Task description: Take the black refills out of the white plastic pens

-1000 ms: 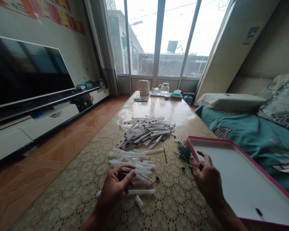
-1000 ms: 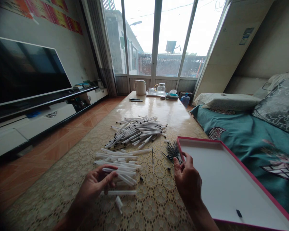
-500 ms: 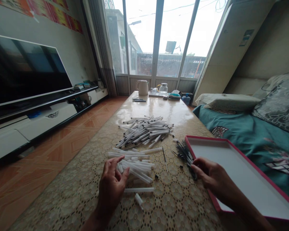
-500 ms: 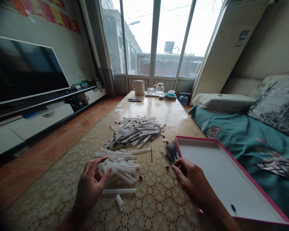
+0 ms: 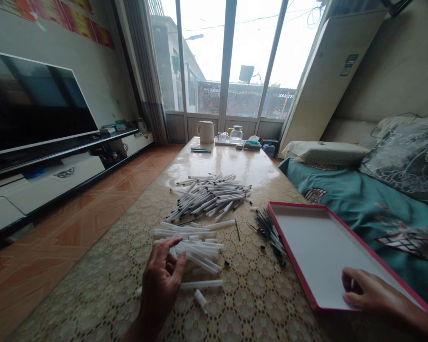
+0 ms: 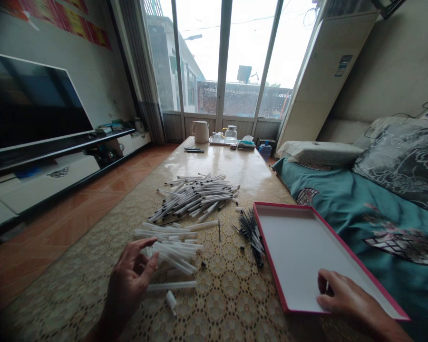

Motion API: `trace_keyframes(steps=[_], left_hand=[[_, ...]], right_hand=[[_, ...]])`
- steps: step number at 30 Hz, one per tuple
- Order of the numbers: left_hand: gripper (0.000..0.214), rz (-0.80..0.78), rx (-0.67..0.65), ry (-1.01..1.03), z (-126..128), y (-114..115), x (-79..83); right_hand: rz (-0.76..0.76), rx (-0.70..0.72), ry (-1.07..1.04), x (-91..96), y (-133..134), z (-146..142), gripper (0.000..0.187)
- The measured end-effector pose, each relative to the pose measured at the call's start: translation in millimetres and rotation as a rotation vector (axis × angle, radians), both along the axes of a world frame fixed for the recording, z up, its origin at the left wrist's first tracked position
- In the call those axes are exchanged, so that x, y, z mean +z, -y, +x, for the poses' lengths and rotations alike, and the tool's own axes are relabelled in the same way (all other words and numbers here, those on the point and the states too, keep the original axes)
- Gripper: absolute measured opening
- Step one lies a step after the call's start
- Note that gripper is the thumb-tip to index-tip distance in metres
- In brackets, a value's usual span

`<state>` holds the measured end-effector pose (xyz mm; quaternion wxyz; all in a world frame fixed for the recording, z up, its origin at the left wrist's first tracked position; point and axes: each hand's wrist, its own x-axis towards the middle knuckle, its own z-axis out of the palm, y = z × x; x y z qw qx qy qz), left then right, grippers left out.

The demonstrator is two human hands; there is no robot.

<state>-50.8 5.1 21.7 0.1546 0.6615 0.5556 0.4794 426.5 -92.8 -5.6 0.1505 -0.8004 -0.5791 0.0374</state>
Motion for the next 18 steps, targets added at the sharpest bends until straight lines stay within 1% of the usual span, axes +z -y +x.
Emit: trace_keyframes(steps=[2, 3, 5, 6, 9, 11, 13, 15, 18], left_hand=[[0.028, -0.002, -0.005, 0.004, -0.3, -0.3, -0.5], [0.028, -0.003, -0.008, 0.006, -0.1, -0.2, -0.6], [0.026, -0.004, -0.021, 0.017, 1.4, 0.3, -0.3], [0.025, -0.003, -0.027, 0.026, 2.6, 0.9, -0.1], [0.023, -0.004, -0.055, 0.042, 6.7, 3.1, 0.2], [0.021, -0.014, -0.082, 0.036, 8.7, 4.6, -0.1], [0.019, -0.033, -0.110, 0.032, 9.6, 5.7, -0.3], [0.019, -0.045, -0.120, 0.036, 9.8, 6.5, -0.1], [0.018, -0.039, -0.116, 0.032, 9.1, 6.9, 0.3]], right_hand=[[-0.164, 0.129, -0.124, 2.6, -3.4, -3.4, 0.001], [-0.213, 0.161, -0.164, 6.5, -5.9, -7.2, 0.001], [-0.186, 0.150, -0.187, 18.8, -12.9, -22.0, 0.004], [-0.152, 0.177, -0.216, 26.6, -17.3, -33.7, 0.007], [-0.046, 0.307, -0.288, 49.8, -34.4, -81.0, 0.018], [-0.047, 0.445, -0.315, 58.8, -48.2, -113.6, 0.017], [-0.030, 0.515, -0.285, 59.5, -63.3, -138.3, 0.011], [0.010, 0.535, -0.213, 54.1, -78.8, -151.7, 0.008], [0.077, 0.445, -0.065, 45.4, -100.9, -154.3, 0.013]])
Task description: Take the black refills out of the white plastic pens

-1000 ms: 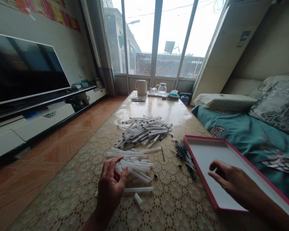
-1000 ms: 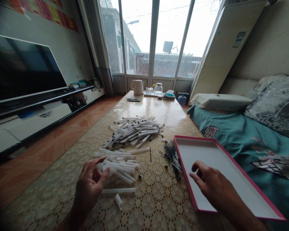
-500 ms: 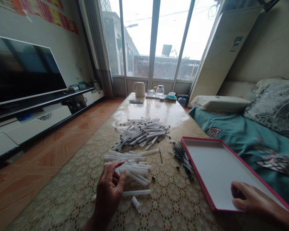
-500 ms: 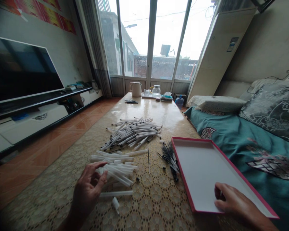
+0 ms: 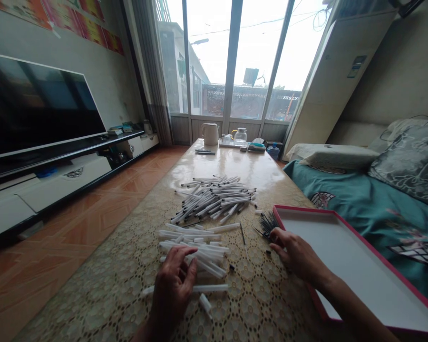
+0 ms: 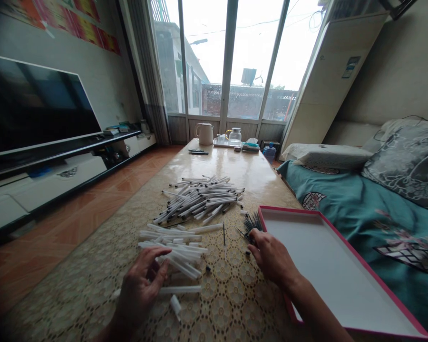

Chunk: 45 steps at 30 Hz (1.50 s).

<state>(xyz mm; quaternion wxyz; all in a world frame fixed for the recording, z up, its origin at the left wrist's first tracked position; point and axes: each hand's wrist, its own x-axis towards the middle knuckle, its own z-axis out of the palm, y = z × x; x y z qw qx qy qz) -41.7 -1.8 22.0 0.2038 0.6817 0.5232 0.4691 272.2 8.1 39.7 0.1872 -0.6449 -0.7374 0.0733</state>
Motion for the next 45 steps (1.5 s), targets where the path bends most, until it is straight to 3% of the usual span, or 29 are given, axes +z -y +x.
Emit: trace_keyframes(steps=[5, 15, 20, 25, 29, 33, 38, 42, 45], left_hand=[[0.019, 0.032, -0.024, -0.045, -2.4, -0.5, -3.1], [0.018, 0.056, -0.036, 0.010, 1.6, 2.7, -7.7], [0.018, 0.059, -0.051, -0.056, -1.0, 2.2, -6.9], [0.017, 0.068, -0.043, -0.041, -1.5, 3.4, -5.6], [0.016, 0.076, -0.035, -0.023, 0.3, 4.1, -5.1], [0.015, 0.073, -0.027, 0.017, 1.6, 4.6, -5.0], [0.016, 0.080, -0.008, 0.025, 2.1, 4.8, -3.9], [0.015, 0.084, -0.009, 0.009, 2.6, 4.5, -3.6], [0.015, 0.088, 0.019, 0.010, 1.3, 4.2, -2.2]], right_hand=[[0.004, -0.125, 0.108, 1.1, -31.9, 8.4, 0.014], [-0.024, -0.177, 0.185, -10.7, -100.6, -5.3, 0.015], [-0.066, -0.227, 0.262, -13.8, -128.7, -4.3, 0.013], [-0.124, -0.211, 0.314, -22.3, -137.9, -3.5, 0.021], [-0.099, -0.186, 0.314, -22.6, -139.7, -1.9, 0.013], [-0.043, -0.249, 0.263, -18.1, -154.4, 4.5, 0.017], [-0.097, -0.296, 0.218, -26.5, -175.4, 7.1, 0.022], [-0.102, -0.321, 0.194, -34.6, -176.5, 4.1, 0.023], [-0.045, -0.351, 0.161, -29.6, -170.2, 5.5, 0.017]])
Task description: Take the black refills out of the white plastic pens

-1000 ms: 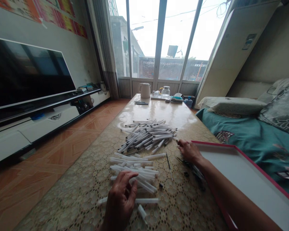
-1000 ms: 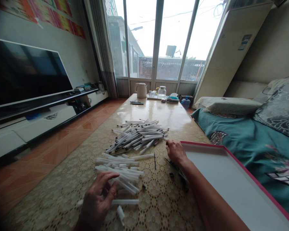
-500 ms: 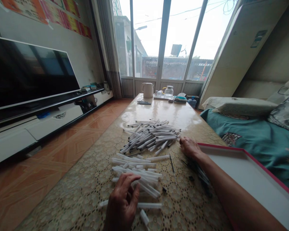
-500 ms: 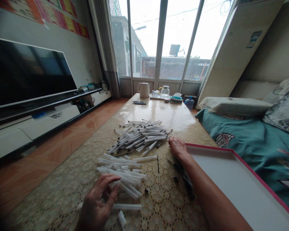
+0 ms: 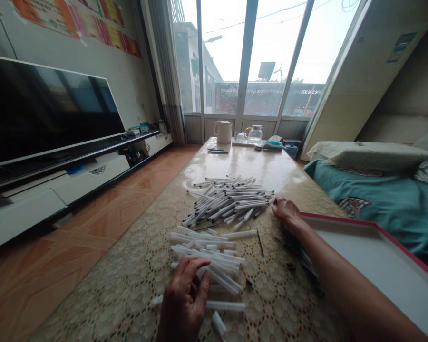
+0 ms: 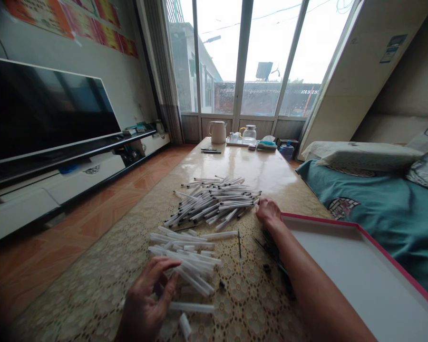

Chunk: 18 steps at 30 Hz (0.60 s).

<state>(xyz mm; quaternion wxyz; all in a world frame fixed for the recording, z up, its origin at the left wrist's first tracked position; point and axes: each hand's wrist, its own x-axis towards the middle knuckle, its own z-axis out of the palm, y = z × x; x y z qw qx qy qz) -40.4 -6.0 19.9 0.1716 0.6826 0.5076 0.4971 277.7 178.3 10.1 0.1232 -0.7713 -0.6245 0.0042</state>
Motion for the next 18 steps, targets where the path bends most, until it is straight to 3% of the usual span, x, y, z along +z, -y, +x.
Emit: trace_keyframes(steps=[3, 6, 12, 15, 18], left_hand=[[0.015, 0.001, 0.062, 0.018, -4.3, -0.4, 2.7], [0.016, 0.002, 0.086, 0.001, -9.4, -0.7, 4.7], [0.015, -0.012, 0.063, 0.018, -7.2, -0.7, 2.0], [0.014, -0.004, 0.056, 0.031, -4.8, -0.8, 2.5], [0.014, 0.000, 0.045, -0.005, -5.2, -0.6, 4.9]], right_hand=[[0.089, 0.007, -0.037, 13.7, 10.1, -1.4, 0.014], [0.141, 0.133, -0.103, 28.3, 23.2, -19.2, 0.013], [0.095, 0.621, -0.251, 41.8, 54.6, -108.8, 0.004], [0.089, 0.761, -0.277, 45.1, 67.6, -150.6, 0.006], [0.108, 0.807, -0.284, 48.6, 71.5, -170.4, 0.005]])
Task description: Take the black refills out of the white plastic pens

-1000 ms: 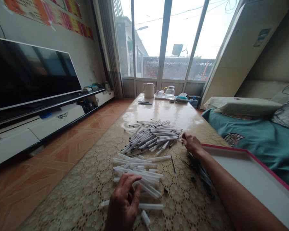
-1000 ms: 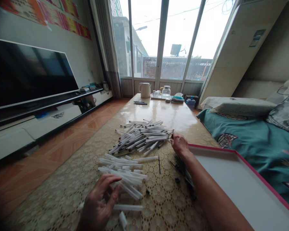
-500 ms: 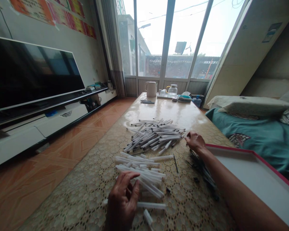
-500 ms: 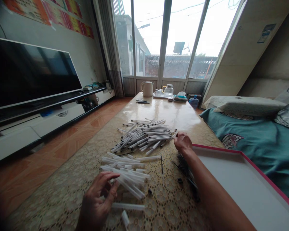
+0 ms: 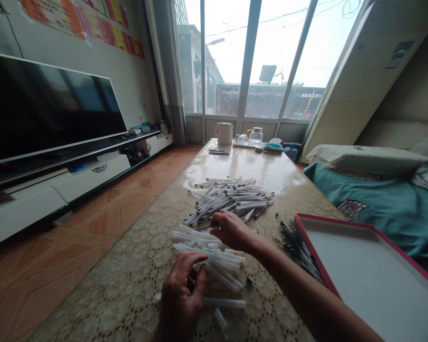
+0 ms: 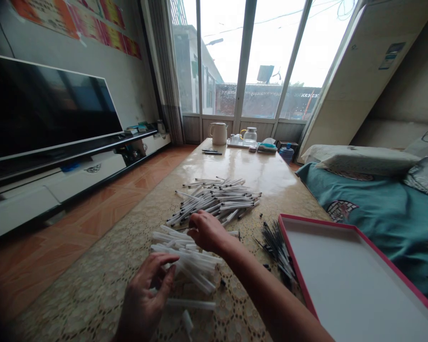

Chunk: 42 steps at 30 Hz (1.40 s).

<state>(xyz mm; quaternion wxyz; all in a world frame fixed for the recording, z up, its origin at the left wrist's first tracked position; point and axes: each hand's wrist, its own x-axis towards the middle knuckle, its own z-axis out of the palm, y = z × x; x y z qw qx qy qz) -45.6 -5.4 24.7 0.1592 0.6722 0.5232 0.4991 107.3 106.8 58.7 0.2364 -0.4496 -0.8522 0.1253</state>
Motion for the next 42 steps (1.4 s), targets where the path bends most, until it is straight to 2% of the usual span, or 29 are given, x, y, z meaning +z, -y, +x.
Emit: trace_keyframes(steps=[3, 9, 13, 16, 22, 26, 29, 31, 33, 34, 36, 39, 42], left_hand=[[0.015, -0.001, 0.007, 0.004, -0.5, 1.0, 1.3], [0.014, 0.014, -0.031, 0.003, 0.5, 2.8, 1.8], [0.015, 0.011, -0.054, -0.006, 0.2, 2.7, 1.1], [0.015, 0.001, -0.065, -0.006, 0.5, 2.4, 0.1], [0.013, -0.019, -0.074, -0.006, 2.3, 2.5, -1.3], [0.013, -0.017, -0.094, -0.022, 2.3, 0.9, -3.4], [0.015, -0.021, -0.110, -0.039, 2.0, -0.2, -4.8], [0.018, -0.025, -0.112, -0.040, 2.4, 0.3, -4.8], [0.025, -0.019, -0.143, -0.054, 3.6, 1.7, -4.4], [0.028, -0.011, -0.180, -0.075, 4.5, 2.7, -4.4], [0.030, 0.015, -0.287, -0.153, 7.4, 4.5, -5.3], [0.020, 0.038, -0.453, -0.340, 12.9, 6.3, -9.5], [0.018, 0.040, -0.498, -0.504, 16.6, 7.0, -12.1]], right_hand=[[0.023, -0.076, 0.003, 0.5, -9.1, 6.8, 0.007], [0.002, -0.335, 0.121, -16.0, -33.7, 59.6, 0.021], [-0.048, -0.279, 0.232, -28.8, -30.7, 74.5, 0.035], [-0.043, -0.200, 0.280, -32.4, -24.7, 71.7, 0.032], [0.051, -0.148, 0.215, -20.7, -11.8, 65.9, 0.022], [0.136, -0.240, 0.035, 0.6, 12.8, 73.0, 0.020], [0.174, -0.310, -0.291, 17.2, 45.5, 79.6, 0.021], [0.132, -0.306, -0.361, 22.7, 71.0, 80.4, 0.018], [0.003, -0.211, -0.320, 20.2, 95.1, 76.8, 0.016], [-0.090, -0.163, -0.266, 16.0, 105.6, 73.6, 0.013], [-0.177, -0.110, -0.187, 3.5, 122.5, 65.2, 0.005], [-0.259, -0.076, -0.149, -14.7, 136.9, 53.7, 0.008], [-0.267, -0.081, -0.168, -20.8, 142.2, 52.2, 0.012]])
